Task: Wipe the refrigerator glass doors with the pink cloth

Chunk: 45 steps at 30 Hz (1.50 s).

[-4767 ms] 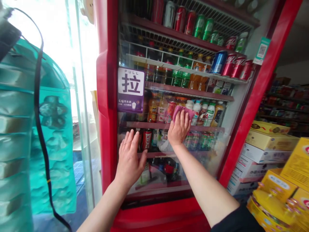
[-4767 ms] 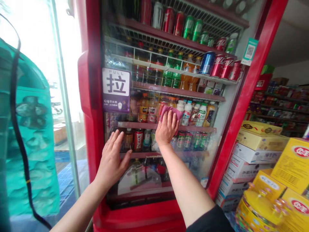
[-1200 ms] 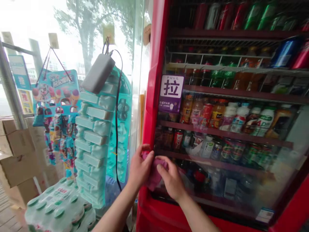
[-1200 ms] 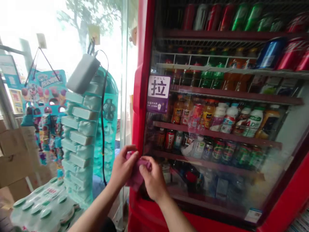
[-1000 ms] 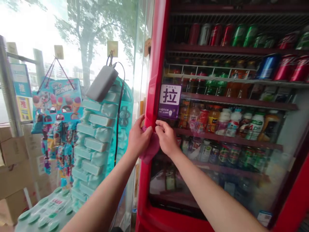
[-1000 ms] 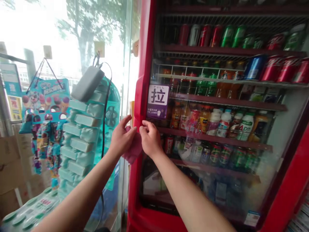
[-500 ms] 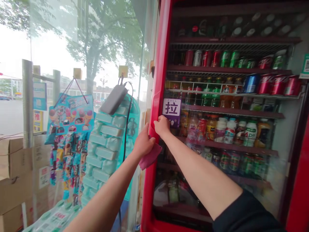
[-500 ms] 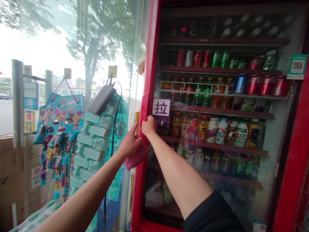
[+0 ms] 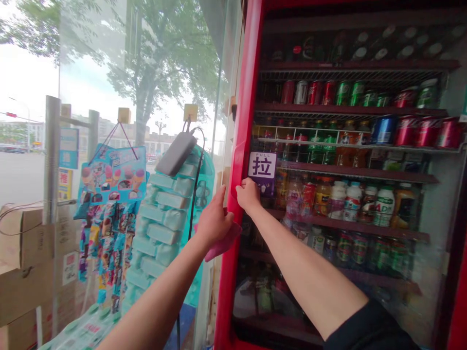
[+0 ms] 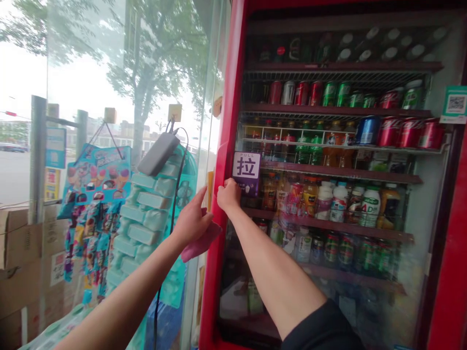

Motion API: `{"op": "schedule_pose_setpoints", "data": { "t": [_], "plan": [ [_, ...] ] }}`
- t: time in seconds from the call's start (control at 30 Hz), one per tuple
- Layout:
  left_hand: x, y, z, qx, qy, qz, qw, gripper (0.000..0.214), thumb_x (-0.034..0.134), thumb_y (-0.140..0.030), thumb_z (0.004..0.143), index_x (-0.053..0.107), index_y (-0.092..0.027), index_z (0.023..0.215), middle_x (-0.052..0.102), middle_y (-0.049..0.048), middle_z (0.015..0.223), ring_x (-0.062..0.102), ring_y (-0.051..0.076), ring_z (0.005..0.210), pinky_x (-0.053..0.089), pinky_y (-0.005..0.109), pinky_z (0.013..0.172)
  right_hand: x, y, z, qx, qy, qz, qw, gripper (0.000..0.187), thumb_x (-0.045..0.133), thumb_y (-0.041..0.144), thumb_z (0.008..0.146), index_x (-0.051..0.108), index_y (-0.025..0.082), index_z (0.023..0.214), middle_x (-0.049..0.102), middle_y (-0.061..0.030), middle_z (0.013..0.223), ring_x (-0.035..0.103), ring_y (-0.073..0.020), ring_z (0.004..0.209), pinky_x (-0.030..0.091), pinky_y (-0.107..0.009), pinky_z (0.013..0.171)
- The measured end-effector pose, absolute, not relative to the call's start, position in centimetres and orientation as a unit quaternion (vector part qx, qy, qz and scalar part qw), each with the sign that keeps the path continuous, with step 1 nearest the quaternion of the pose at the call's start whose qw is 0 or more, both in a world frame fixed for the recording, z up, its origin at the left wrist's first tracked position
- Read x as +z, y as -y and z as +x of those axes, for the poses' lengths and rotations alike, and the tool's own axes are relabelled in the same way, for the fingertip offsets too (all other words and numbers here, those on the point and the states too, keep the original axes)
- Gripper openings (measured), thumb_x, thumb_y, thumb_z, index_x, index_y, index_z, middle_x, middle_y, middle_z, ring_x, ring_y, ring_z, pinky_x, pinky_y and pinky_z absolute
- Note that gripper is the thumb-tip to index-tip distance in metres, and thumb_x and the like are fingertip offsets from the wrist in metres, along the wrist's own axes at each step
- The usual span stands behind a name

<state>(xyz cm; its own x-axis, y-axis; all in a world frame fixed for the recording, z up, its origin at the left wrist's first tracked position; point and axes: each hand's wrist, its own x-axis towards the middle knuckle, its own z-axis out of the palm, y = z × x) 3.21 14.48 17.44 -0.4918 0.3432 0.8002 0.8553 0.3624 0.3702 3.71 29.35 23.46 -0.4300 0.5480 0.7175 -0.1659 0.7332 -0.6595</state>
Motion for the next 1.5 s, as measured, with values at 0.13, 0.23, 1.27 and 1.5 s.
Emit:
{"op": "schedule_pose_setpoints", "data": {
  "t": [0.13, 0.23, 1.27, 1.5],
  "plan": [
    [17.4, -14.3, 3.0, -0.362, 0.770, -0.394, 0.348, 0.088, 0.058, -0.016, 0.088, 0.032, -0.018, 0.172, 0.046, 0.0134, 0.173, 0.066, 0.032, 0.141, 0.052, 0.046, 0.122, 23.5, -28.8, 4.9, 0.340, 0.775, -0.104, 0.522, 0.011, 0.065, 0.013, 0.090, 0.074, 0.017, 0.096, 0.081, -0.0069, 0.093, 0.073, -0.0208, 0.084, 0.054, -0.032, 0.083],
    [16.8, -13.7, 3.3, -0.334, 0.762, -0.402, 0.382, 0.088, 0.057, -0.015, 0.088, 0.032, -0.018, 0.172, 0.042, 0.0120, 0.176, 0.058, 0.029, 0.150, 0.049, 0.041, 0.126, 22.6, -28.0, 7.1, 0.324, 0.777, -0.061, 0.536, 0.013, 0.066, 0.016, 0.094, 0.076, 0.018, 0.103, 0.082, -0.0057, 0.097, 0.075, -0.0206, 0.089, 0.056, -0.032, 0.086],
    [4.9, -2.3, 16.5, -0.173, 0.700, -0.496, 0.483, 0.086, 0.057, -0.013, 0.097, 0.024, -0.024, 0.176, 0.033, 0.0141, 0.180, 0.047, 0.032, 0.159, 0.054, 0.043, 0.122, 2.4, -23.3, 25.2, -0.047, 0.786, 0.192, 0.586, 0.078, 0.057, 0.022, 0.104, 0.024, 0.012, 0.174, 0.031, -0.0110, 0.180, 0.032, -0.0350, 0.167, 0.038, -0.058, 0.134],
    [5.0, -3.0, 15.6, -0.200, 0.727, -0.476, 0.451, 0.092, 0.057, -0.017, 0.097, 0.014, -0.036, 0.177, 0.034, 0.0062, 0.180, 0.054, 0.031, 0.154, 0.058, 0.044, 0.118, 2.3, -22.9, 24.5, -0.012, 0.828, 0.145, 0.542, 0.088, 0.058, 0.022, 0.103, 0.011, 0.023, 0.177, 0.042, -0.0099, 0.175, 0.032, -0.0330, 0.168, 0.043, -0.061, 0.132]
  ]
}}
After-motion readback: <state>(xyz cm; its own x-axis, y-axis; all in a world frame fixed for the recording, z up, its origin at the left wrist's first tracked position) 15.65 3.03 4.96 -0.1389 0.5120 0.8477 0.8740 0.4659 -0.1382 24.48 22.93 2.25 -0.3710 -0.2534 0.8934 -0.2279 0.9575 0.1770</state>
